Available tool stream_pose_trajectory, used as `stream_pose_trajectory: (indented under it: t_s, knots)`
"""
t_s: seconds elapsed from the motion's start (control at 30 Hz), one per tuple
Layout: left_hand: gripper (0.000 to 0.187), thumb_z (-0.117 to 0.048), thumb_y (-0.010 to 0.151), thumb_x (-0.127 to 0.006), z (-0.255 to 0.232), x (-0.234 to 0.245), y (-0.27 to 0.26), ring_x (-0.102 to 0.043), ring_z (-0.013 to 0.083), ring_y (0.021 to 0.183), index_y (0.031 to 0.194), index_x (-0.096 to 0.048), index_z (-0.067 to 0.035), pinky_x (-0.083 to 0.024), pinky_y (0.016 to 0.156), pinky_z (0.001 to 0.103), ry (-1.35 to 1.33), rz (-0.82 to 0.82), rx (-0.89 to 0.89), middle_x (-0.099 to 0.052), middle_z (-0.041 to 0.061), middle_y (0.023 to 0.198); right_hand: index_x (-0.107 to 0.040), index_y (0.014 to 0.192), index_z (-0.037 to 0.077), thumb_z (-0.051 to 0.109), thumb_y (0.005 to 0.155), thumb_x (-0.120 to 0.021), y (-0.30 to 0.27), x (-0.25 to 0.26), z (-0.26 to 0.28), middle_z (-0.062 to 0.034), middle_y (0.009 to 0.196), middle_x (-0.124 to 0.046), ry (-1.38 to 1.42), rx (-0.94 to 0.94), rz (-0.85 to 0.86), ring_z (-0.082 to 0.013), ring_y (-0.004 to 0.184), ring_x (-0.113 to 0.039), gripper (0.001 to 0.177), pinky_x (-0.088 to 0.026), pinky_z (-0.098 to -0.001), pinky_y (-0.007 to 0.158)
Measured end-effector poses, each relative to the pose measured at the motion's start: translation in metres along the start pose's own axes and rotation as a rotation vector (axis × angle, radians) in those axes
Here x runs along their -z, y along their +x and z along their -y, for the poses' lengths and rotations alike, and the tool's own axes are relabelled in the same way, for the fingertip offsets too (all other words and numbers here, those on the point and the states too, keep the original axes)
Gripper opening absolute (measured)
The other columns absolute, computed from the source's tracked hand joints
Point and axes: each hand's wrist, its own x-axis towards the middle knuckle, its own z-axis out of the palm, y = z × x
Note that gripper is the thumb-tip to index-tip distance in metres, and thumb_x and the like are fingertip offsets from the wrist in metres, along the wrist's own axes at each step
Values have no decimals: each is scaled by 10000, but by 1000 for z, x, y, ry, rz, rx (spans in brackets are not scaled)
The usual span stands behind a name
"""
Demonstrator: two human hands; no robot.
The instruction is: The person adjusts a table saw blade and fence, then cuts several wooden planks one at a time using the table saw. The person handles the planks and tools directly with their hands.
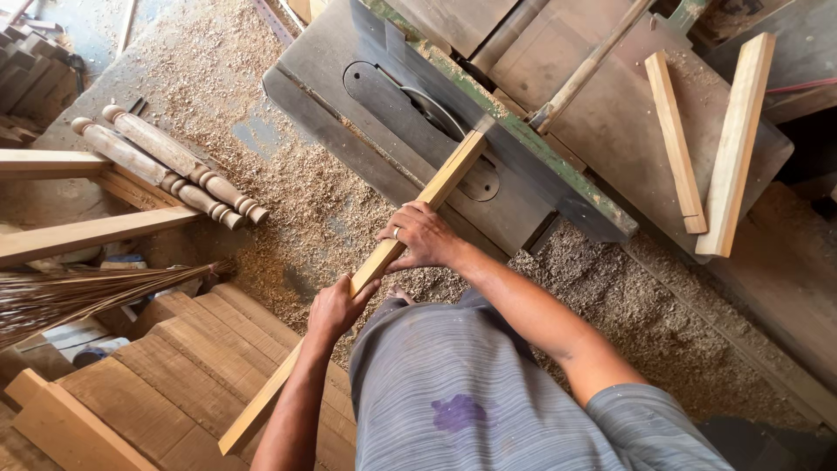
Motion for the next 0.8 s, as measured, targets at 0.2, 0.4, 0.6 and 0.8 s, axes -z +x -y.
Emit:
stream_pose_trajectory:
  t_s: [0.2,0.4,0.6,0.8]
  knots:
    - [864,-768,869,-534,0,-5,1,-773,355,826,1284,-646,-18,-615,719,491,1,23,12,-757,243,892,-752,1160,233,783,697,-760,2,1,-2,-9,1073,-666,24,16,5,-219,1151,-602,718,-361,-474,1133]
    - [850,-764,865,-543,3,-6,0,-770,352,795,1254,-643,-15,-612,689,497,-42,32,13,-752,236,850,-759,1143,235,759,682,-780,3,10,2,-17,1084,-669,36,9,39,-224,1158,-604,698,-356,-462,1122]
    - [830,-751,869,-541,-2,-3,-2,-775,326,773,1270,-643,-31,-619,677,480,-83,70,49,-755,215,838,-760,1121,198,769,648,-791,5,19,5,-26,1066,-676,44,4,66,-220,1145,-616,742,-363,-450,1096]
    - [802,-730,864,-564,-9,5,-8,-780,279,735,1237,-675,-28,-613,660,443,-167,89,63,-762,174,782,-764,1114,197,782,658,-774,6,16,1,-31,1062,-687,69,16,94,-221,1141,-621,741,-362,-458,1102]
